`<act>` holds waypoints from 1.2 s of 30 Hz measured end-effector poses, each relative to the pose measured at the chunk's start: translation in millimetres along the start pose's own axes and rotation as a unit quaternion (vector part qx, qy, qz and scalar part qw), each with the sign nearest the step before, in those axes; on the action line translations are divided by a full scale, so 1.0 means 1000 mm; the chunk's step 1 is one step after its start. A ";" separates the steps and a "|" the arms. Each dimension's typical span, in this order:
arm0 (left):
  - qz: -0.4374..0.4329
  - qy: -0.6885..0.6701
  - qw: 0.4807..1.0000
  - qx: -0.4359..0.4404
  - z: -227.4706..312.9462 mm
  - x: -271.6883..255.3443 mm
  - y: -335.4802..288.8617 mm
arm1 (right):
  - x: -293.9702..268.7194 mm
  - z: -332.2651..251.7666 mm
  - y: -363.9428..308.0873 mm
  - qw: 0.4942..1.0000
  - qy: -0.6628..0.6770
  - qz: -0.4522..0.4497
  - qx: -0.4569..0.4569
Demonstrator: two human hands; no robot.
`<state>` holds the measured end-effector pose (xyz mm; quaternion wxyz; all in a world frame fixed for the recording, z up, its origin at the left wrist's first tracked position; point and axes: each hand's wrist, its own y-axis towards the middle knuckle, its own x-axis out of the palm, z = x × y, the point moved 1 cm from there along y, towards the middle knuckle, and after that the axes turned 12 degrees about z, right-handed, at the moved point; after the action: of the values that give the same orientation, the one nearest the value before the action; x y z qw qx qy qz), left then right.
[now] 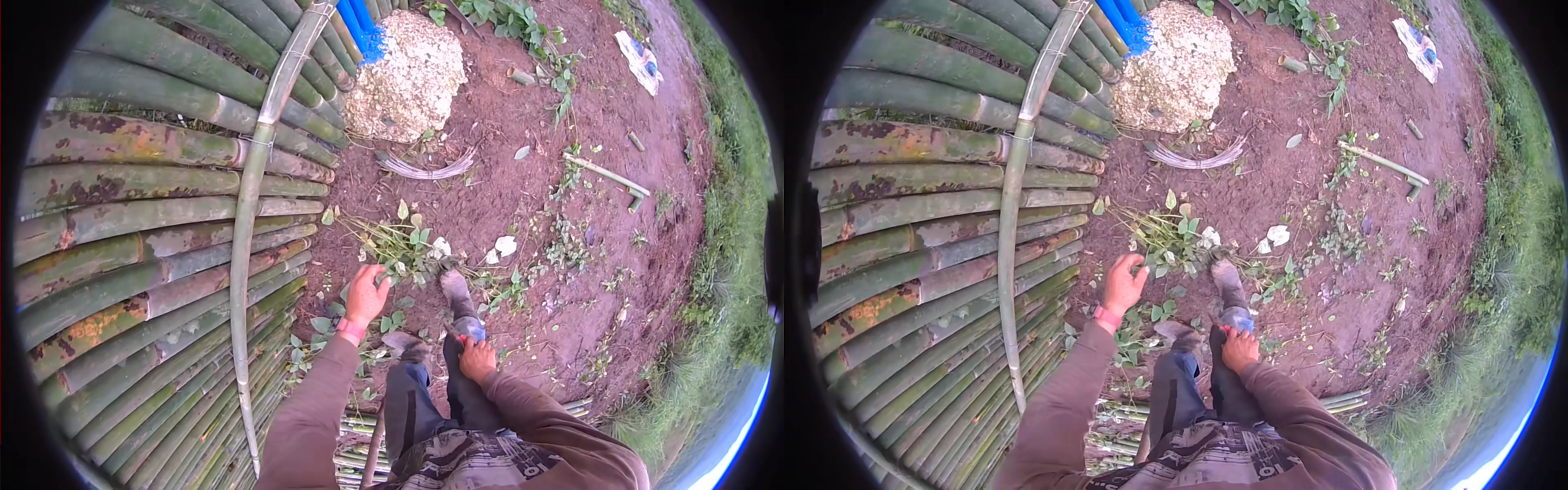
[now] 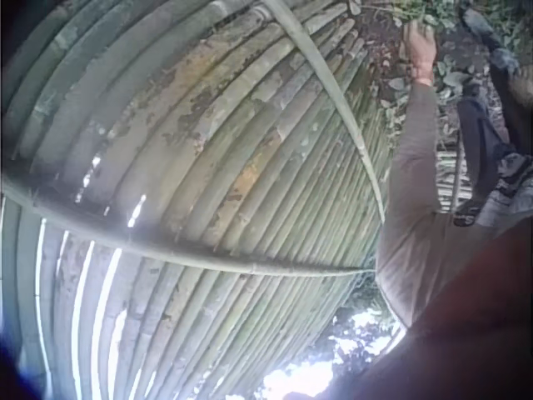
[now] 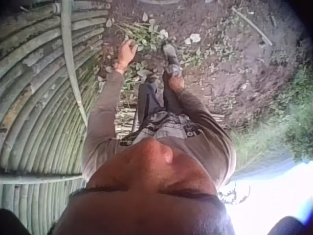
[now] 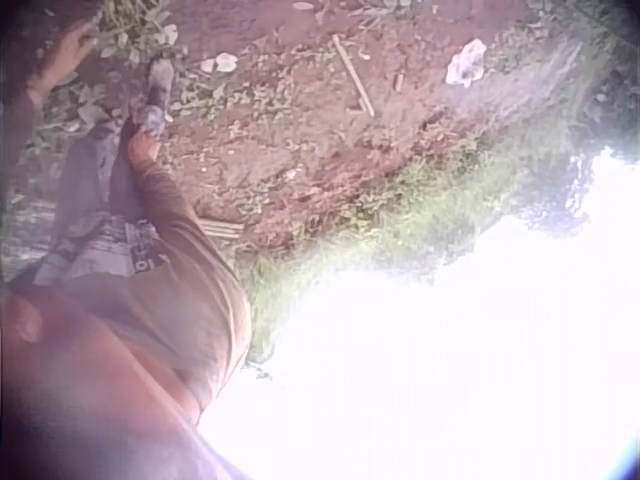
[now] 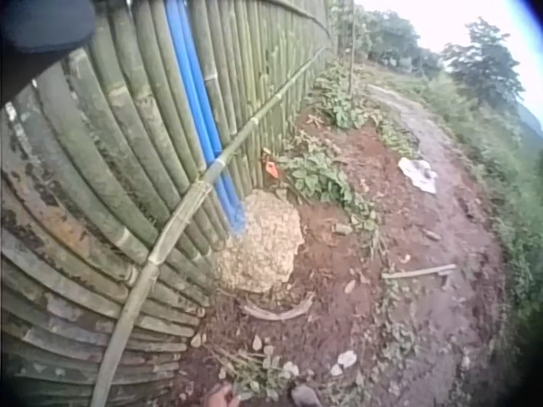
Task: The person constructs a bamboo fence by securing vertical bamboo poles to a horizontal support rail using wire and pliers.
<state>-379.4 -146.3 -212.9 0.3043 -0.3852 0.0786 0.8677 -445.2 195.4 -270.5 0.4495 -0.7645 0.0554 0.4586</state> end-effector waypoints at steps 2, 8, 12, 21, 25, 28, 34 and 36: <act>-0.105 0.048 0.992 0.042 -0.025 0.086 0.046 | -0.004 0.007 0.007 1.000 -0.010 -0.020 0.000; -0.131 0.256 0.949 0.126 -0.095 0.271 0.206 | -0.017 0.034 0.021 0.998 0.051 0.040 0.027; -0.061 0.356 0.921 0.146 -0.145 0.329 0.257 | -0.024 0.047 0.024 0.995 0.094 0.017 0.040; -0.056 0.440 0.875 0.191 -0.166 0.368 0.266 | -0.023 0.062 0.032 0.992 0.102 0.021 0.070; -0.138 0.321 0.930 0.110 -0.156 0.352 0.215 | -0.025 0.061 0.038 0.994 0.089 0.026 0.053; -0.269 0.209 0.937 0.077 -0.117 0.323 0.174 | -0.024 0.061 0.035 0.995 0.082 0.020 0.061; -0.176 -0.083 0.979 -0.064 -0.090 0.229 0.017 | -0.027 0.062 0.040 0.997 0.058 -0.036 0.024; -0.205 -0.151 0.955 -0.153 -0.055 0.187 -0.021 | -0.037 0.061 0.053 0.995 0.066 -0.060 0.051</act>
<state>-430.0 -61.8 -382.8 0.4213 -0.2995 -0.1821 0.8364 -532.2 197.1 -286.8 0.5099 -0.7710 0.0623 0.3764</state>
